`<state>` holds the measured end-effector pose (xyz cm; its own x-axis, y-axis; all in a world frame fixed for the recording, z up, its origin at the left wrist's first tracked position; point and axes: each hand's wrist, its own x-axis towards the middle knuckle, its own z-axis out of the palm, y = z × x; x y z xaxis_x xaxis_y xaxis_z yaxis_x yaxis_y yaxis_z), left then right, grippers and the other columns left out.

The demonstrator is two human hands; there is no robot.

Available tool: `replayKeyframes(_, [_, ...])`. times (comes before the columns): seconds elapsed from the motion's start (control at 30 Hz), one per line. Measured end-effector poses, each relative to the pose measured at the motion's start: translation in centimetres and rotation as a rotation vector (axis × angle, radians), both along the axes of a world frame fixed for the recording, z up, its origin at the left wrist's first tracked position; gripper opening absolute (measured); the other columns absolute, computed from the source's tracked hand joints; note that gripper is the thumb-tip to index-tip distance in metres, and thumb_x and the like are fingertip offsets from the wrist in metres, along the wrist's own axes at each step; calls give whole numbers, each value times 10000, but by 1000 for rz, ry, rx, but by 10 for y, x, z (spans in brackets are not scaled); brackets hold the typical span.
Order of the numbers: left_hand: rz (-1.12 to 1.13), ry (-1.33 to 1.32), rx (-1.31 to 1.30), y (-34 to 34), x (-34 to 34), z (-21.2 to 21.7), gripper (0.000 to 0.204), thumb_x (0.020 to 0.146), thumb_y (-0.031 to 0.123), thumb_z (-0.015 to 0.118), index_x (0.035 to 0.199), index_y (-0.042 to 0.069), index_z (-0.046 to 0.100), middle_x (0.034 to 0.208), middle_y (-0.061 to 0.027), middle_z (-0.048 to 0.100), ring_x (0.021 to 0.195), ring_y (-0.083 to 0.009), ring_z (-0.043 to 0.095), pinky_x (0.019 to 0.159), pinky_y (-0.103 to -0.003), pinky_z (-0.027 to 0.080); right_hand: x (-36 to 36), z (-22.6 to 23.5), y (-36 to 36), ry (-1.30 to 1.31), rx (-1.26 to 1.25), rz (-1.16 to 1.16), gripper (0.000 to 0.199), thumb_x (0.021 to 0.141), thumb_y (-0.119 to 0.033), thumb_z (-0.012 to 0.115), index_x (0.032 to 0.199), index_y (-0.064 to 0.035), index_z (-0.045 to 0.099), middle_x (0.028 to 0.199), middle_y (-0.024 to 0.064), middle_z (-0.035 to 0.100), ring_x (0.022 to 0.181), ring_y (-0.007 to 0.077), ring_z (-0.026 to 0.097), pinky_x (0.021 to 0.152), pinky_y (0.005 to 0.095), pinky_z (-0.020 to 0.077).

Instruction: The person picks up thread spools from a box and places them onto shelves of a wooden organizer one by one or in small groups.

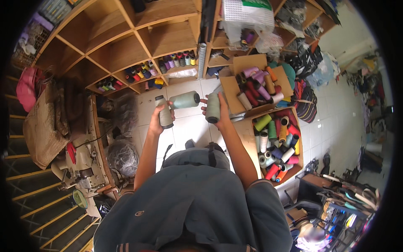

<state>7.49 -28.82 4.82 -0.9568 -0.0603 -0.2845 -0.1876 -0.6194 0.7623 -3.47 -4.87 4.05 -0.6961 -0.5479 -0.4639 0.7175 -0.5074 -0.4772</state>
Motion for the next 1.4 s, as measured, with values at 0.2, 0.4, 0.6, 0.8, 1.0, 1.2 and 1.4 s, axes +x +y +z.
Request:
replayKeyframes(0.2, [247,73,216,-45,4,-1,382,815,401,569,995,67,523,682,-119,513,602,-225,532,575,-333,461,-34,4,-80,-185,57,78,514,906,-481,533,1098,-8,484,1016,201,583,838,330,622,741,432,550])
replayKeyframes(0.4, [361,71,215,-82,-32,1,399,800,405,579,993,60,517,638,-114,487,579,-230,530,561,-342,467,-78,17,-122,-128,-134,263,432,918,-376,568,1181,-63,426,1149,241,552,1042,435,580,896,553,479])
replayKeyframes(0.6, [449,136,266,-110,-116,6,390,793,384,598,986,56,512,775,-99,513,604,-222,516,543,-347,455,-159,1,-157,47,-150,329,469,922,-293,549,1299,-57,401,1232,213,531,1082,392,573,949,502,453])
replayKeyframes(0.8, [411,248,271,-140,-212,32,380,808,367,592,995,52,490,779,-80,469,626,-215,501,558,-347,450,-276,57,-192,296,-100,314,500,984,-384,447,1328,-28,379,1291,171,498,1085,338,582,935,470,479])
replayKeyframes(1.0, [367,271,211,-164,-308,48,405,810,407,589,1007,64,500,764,-86,472,644,-213,514,582,-332,458,-370,78,-224,378,-111,334,513,964,-468,454,1257,-47,460,1188,132,578,1010,280,612,827,463,524])
replayKeyframes(1.2, [383,281,169,-183,-357,58,387,821,397,595,1007,71,505,764,-73,430,687,-200,468,632,-322,414,-427,88,-253,378,-95,284,428,926,-436,538,1124,-60,495,979,124,627,870,256,648,755,458,547])
replayKeyframes(1.4, [442,235,151,-193,-368,59,390,817,394,604,1009,65,519,774,-79,453,685,-203,477,638,-334,426,-475,90,-289,365,27,168,387,905,-339,555,1153,-57,461,971,121,619,866,281,646,751,522,546])
